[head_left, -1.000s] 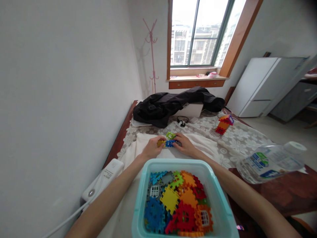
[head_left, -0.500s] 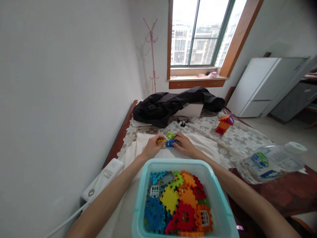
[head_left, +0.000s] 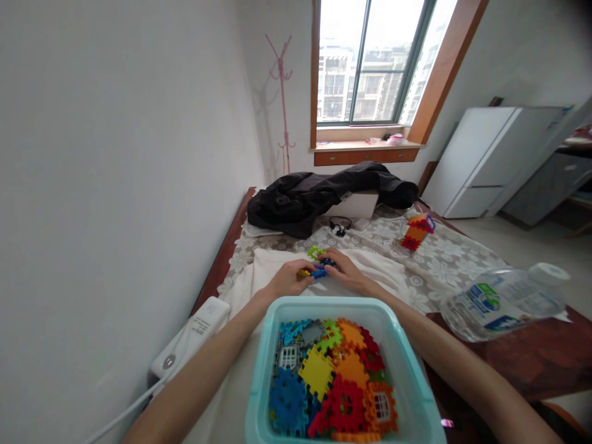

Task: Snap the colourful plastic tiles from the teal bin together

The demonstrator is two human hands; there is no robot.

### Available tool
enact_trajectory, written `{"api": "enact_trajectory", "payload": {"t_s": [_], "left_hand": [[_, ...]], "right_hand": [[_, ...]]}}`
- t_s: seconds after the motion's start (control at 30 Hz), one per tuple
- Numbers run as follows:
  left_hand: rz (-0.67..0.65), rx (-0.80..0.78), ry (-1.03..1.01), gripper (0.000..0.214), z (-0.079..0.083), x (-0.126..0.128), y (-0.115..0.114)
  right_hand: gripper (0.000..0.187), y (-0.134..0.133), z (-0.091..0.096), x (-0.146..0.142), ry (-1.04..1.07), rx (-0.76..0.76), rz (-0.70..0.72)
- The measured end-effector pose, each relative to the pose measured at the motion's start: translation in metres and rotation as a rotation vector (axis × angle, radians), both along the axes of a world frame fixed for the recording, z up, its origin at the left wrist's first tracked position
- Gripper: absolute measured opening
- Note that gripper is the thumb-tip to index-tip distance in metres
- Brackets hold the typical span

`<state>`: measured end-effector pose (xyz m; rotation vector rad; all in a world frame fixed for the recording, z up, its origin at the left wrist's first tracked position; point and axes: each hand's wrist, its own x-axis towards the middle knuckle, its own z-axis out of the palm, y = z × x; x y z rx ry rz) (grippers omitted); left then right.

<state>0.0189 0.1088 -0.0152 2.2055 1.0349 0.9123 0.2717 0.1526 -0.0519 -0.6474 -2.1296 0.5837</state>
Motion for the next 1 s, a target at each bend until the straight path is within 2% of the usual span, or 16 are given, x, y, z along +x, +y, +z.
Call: {"api": "enact_trajectory", "payload": {"t_s": [0.13, 0.23, 0.43, 0.53, 0.7, 0.83, 1.0], "left_hand": [[-0.07, 0.027, 0.07, 0.02, 0.003, 0.0, -0.001], [-0.085, 0.043, 0.094, 0.018, 0.005, -0.002, 0.0], [-0.075, 0.06, 0.171, 0.017, 0.006, -0.002, -0.003], [-0.052, 0.051, 0.167, 0.021, 0.006, -0.002, -0.005], [-0.063, 0.048, 0.138, 0.043, 0.006, -0.002, -0.003], [-0.117, 0.141, 0.198, 0.026, 0.006, -0.003, 0.001], [-0.088, 0.164, 0.219, 0.023, 0.003, -0.003, 0.002]], "right_hand": [[0.03, 0.008, 0.0, 0.004, 0.111, -0.068, -0.055], [0.03, 0.018, 0.001, 0.009, 0.112, -0.088, -0.119], [0.041, 0.03, 0.005, 0.024, -0.125, -0.094, -0.12], [0.039, 0.029, 0.004, 0.027, -0.195, -0.111, -0.132], [0.037, 0.033, 0.003, 0.028, -0.153, -0.095, -0.148], [0.038, 0.043, 0.0, 0.034, -0.073, -0.088, -0.182], [0.038, 0.048, -0.006, 0.039, -0.046, -0.108, -0.19]]}}
